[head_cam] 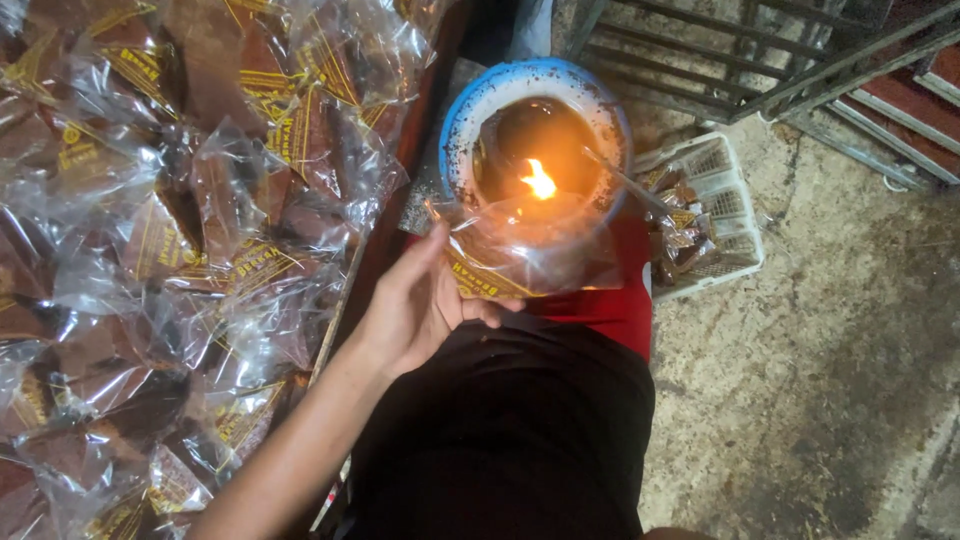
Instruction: Sealing plastic bags containing food items by folding the edges and passing them over a candle flame.
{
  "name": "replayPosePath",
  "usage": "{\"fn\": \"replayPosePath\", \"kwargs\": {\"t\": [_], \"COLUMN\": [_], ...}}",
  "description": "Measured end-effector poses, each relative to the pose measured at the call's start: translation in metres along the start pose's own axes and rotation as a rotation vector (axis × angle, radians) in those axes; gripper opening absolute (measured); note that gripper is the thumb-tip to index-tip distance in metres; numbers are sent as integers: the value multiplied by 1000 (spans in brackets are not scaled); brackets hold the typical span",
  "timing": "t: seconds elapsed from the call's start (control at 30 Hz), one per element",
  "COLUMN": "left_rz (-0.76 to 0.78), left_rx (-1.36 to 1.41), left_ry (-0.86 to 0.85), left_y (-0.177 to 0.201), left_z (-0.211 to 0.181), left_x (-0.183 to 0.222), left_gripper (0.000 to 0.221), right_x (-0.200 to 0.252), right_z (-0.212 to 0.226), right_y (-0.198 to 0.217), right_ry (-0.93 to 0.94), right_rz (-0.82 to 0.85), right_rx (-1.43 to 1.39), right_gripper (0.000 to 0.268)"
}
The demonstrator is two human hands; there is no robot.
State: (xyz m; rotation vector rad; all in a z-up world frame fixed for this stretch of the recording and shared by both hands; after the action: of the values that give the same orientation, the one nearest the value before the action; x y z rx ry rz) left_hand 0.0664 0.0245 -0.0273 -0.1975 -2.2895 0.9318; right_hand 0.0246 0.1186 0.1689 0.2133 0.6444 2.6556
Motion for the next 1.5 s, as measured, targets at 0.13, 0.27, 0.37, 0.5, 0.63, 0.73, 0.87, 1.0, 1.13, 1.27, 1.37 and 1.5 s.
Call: {"fn": "replayPosePath", "kwargs": {"t": [0.13,0.27,0.37,0.5,0.63,0.73,0.87,1.0,1.13,1.27,1.37,1.5], "left_rz": [140,139,-147,58,9,-124,-123,-173,-178,-133,-112,-74], "left_rx": [157,297,334,352,155,40,-44,-78,-302,-295,-300,-386], "left_ry": [71,146,276,335,216,201,115,65,-142,-144,-157,-213], "left_y": [-2,5,21,14,10,16,18,15,6,18,26,6], "left_z": [1,6,14,16,10,16,17,12,5,31,45,27], "left_x": [2,-2,-2,0,2,2,2,3,6,-1,-5,11], "left_gripper": [79,87,48,40,69,68,56,37,31,36,35,27], "right_x": [-25,-40,-50,-69,-62,-69,-71,-77,-78,-78,-80,-88], "right_z": [-151,-243,-323,-411,-433,-440,-482,-507,-490,-401,-334,-312], "right_y": [86,156,197,203,185,185,188,195,191,182,172,159], "right_ry": [-44,-92,-101,-429,-906,-973,-773,-624,-134,133,17,-146], "right_rz": [-14,-7,37,-147,-108,-180,-167,-291,-447,-443,-289,-44], "right_rx": [-26,-42,-66,325,15,-30,49,133,239,89,-335,-402], "right_gripper": [55,57,58,80,71,71,64,37,17,22,36,75]}}
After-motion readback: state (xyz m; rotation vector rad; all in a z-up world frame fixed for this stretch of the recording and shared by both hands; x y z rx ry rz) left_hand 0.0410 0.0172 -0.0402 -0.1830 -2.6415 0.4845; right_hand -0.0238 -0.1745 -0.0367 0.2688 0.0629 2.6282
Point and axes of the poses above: each hand's wrist, its own x-axis away from the middle knuckle, its own y-axis out of the back of the hand, z = x × y, the point moved 4 cm from there along -x, towards the middle knuckle, and after that the axes turned 13 degrees about -z, right-handed, at the moved point
